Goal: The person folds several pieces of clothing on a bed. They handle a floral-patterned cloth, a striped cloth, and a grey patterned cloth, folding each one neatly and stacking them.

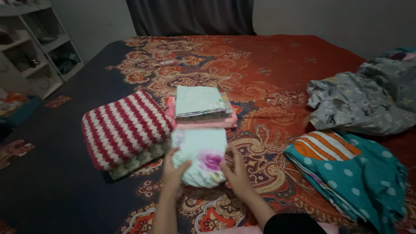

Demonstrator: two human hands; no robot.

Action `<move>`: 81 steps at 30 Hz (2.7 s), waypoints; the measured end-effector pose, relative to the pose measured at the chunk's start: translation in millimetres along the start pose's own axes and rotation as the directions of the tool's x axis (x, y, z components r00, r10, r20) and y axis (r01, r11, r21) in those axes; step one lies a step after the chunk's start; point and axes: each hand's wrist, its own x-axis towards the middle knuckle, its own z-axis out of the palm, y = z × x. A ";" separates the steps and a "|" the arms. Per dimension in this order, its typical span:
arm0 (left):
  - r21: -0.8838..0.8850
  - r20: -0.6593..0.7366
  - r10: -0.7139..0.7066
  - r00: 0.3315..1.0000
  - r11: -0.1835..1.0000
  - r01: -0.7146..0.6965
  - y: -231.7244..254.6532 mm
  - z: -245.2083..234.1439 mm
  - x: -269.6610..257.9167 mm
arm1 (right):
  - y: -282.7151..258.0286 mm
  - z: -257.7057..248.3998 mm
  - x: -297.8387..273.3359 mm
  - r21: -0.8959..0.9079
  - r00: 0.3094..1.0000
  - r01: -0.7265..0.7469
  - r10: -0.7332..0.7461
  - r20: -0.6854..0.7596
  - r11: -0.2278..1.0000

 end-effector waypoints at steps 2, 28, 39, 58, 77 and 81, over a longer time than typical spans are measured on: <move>-0.144 -0.018 -0.017 1.000 0.989 0.014 19.9 -22.6 -2.8 | -11.9 -14.5 12.4 -0.382 0.995 -0.028 -0.009 -0.096 0.924; 0.081 0.006 0.150 0.989 0.985 -0.150 8.6 48.2 -2.3 | -66.2 -26.7 51.2 0.425 0.795 -0.583 0.595 0.119 0.692; 0.320 0.051 0.731 0.681 0.634 -0.704 85.8 102.8 225.4 | -46.3 -17.0 290.0 -0.157 0.771 0.549 -0.570 -0.285 0.821; 0.881 -0.041 0.359 0.933 0.454 -0.136 -37.7 79.8 250.5 | 113.2 36.0 265.5 -0.521 0.993 0.121 -0.100 0.068 0.845; 0.986 0.151 0.200 0.968 0.038 -0.162 -137.2 151.9 46.8 | 92.3 -55.3 32.0 -0.881 0.977 -0.075 -0.144 -0.159 0.468; 0.941 0.332 0.067 0.941 0.052 -0.336 -133.4 201.5 22.5 | 61.5 -101.4 6.3 -0.916 0.957 -0.233 -0.091 -0.276 0.327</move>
